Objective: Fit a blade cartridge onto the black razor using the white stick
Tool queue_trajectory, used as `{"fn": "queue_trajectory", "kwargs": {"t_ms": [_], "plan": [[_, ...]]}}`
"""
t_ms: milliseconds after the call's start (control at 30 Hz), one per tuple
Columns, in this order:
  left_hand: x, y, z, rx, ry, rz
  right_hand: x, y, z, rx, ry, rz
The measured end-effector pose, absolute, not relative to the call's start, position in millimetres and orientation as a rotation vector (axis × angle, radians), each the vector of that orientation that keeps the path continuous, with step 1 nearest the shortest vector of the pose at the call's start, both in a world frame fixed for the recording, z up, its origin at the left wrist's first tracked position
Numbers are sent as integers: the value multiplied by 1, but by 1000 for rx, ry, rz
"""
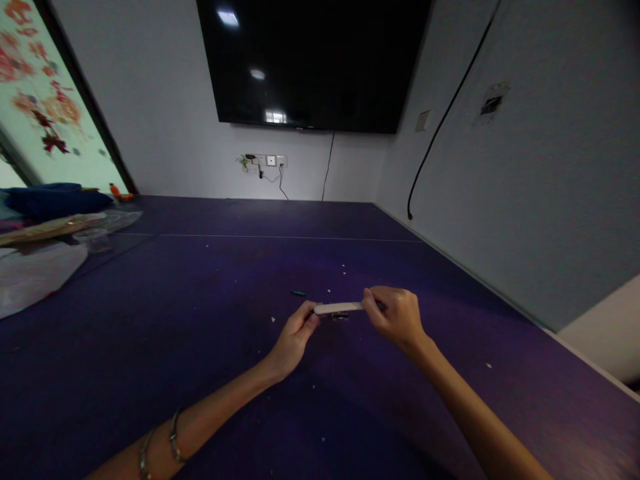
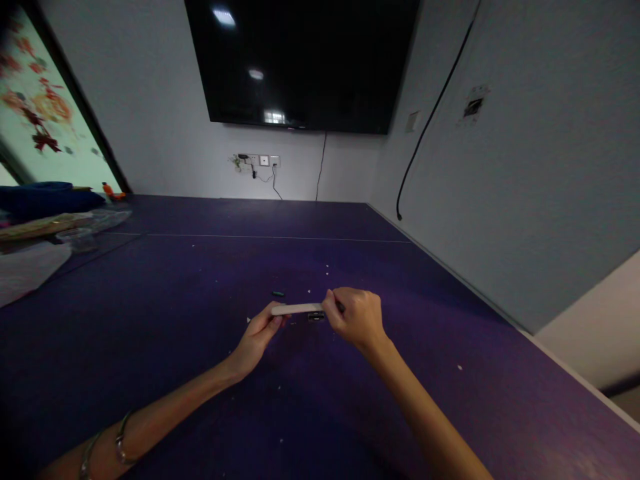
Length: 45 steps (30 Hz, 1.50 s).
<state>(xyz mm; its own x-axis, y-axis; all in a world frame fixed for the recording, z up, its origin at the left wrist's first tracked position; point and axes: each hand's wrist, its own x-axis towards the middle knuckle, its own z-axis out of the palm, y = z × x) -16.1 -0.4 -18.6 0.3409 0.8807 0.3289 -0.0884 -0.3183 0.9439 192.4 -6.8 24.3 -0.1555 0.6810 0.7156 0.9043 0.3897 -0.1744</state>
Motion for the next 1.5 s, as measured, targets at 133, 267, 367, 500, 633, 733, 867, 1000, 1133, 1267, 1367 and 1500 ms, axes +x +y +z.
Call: {"fn": "queue_trajectory", "kwargs": {"t_ms": [133, 267, 367, 500, 633, 733, 867, 1000, 1133, 1267, 1367, 1500], "plan": [[-17, -1, -17, 1572, 725, 1188, 198, -2, 19, -1364, -1921, -399], [-17, 1, -19, 1549, 716, 1194, 210, 6, 13, -1366, -1874, -388], [-15, 1, -21, 1561, 730, 1181, 204, 2, 16, -1356, -1869, -360], [-15, -2, -20, 1602, 730, 1168, 197, -1, 16, -1332, -1902, -342], [-16, -3, -18, 1576, 718, 1190, 208, 7, 7, -1360, -1877, -316], [-16, -1, -19, 1565, 719, 1204, 209, 8, 8, -1376, -1841, -304], [-14, -2, -20, 1588, 732, 1172, 194, 0, 14, -1328, -1858, -249], [-15, -6, -18, 1598, 736, 1141, 194, 3, 6, -1280, -1912, -216], [-16, -5, -21, 1603, 743, 1135, 203, 8, -1, -1288, -1864, -212], [-16, -4, -24, 1629, 742, 1123, 195, 3, 6, -1294, -1867, -203], [-16, -6, -22, 1623, 723, 1116, 192, 2, 6, -1274, -1903, -184], [-17, -8, -18, 1643, 714, 1133, 206, 12, -9, -1326, -1834, -98]]}}
